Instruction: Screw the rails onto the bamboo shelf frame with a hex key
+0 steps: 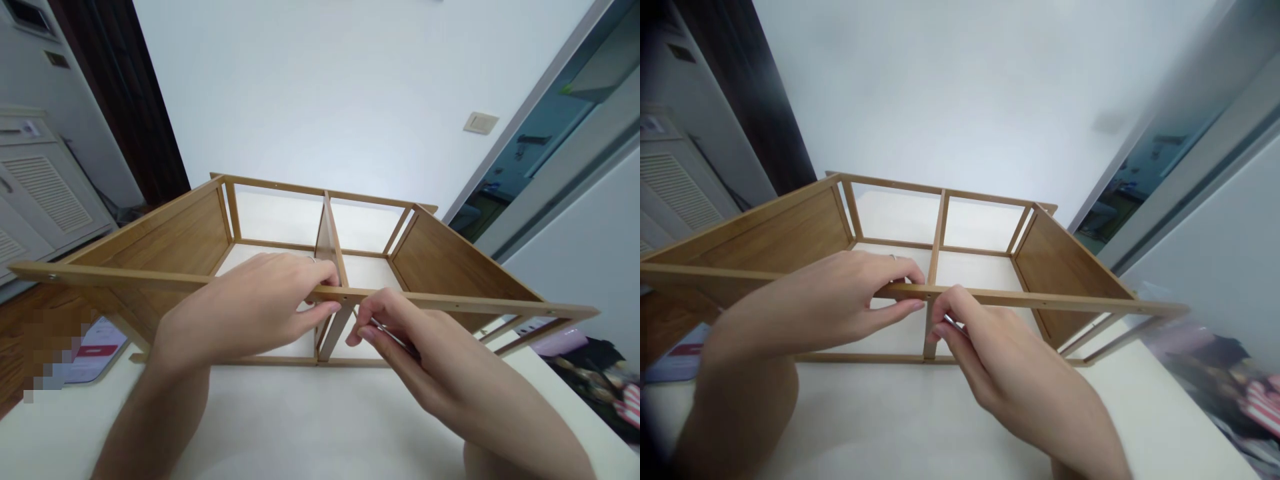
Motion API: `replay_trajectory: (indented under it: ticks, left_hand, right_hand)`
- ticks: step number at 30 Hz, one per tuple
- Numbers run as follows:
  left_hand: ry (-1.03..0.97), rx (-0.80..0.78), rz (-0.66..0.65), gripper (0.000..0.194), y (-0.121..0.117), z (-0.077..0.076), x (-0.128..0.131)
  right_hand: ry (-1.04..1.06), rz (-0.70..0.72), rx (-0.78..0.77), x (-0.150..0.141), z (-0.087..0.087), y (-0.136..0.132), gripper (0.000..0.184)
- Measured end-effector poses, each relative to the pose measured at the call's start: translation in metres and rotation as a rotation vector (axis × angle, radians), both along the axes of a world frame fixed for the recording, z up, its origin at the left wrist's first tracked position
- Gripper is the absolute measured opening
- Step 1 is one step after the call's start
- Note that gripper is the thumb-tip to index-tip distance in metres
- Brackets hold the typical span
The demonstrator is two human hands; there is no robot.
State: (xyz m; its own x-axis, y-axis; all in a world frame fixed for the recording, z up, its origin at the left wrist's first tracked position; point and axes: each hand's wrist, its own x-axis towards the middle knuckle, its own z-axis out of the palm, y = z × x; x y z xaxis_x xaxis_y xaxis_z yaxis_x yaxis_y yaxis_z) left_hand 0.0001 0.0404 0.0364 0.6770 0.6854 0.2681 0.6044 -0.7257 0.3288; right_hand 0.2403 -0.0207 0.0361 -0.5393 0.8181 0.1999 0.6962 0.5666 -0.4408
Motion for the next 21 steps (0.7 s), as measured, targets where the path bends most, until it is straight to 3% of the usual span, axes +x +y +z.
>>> replay_trajectory:
  ticks: [6,14,21]
  left_hand:
    - [-0.048,0.040,-0.011,0.012,-0.001,-0.007,-0.002]
    - [-0.070,0.056,-0.079,0.012,0.003,-0.007,0.001]
    - [-0.116,0.066,-0.139,0.007,0.007,-0.006,0.001]
  right_hand:
    - [0.014,-0.035,0.113,0.007,0.009,0.000,0.013]
    - [-0.052,-0.065,0.124,0.009,-0.005,0.006,0.014]
    - [0.005,0.004,0.101,-0.002,-0.002,0.013,0.015]
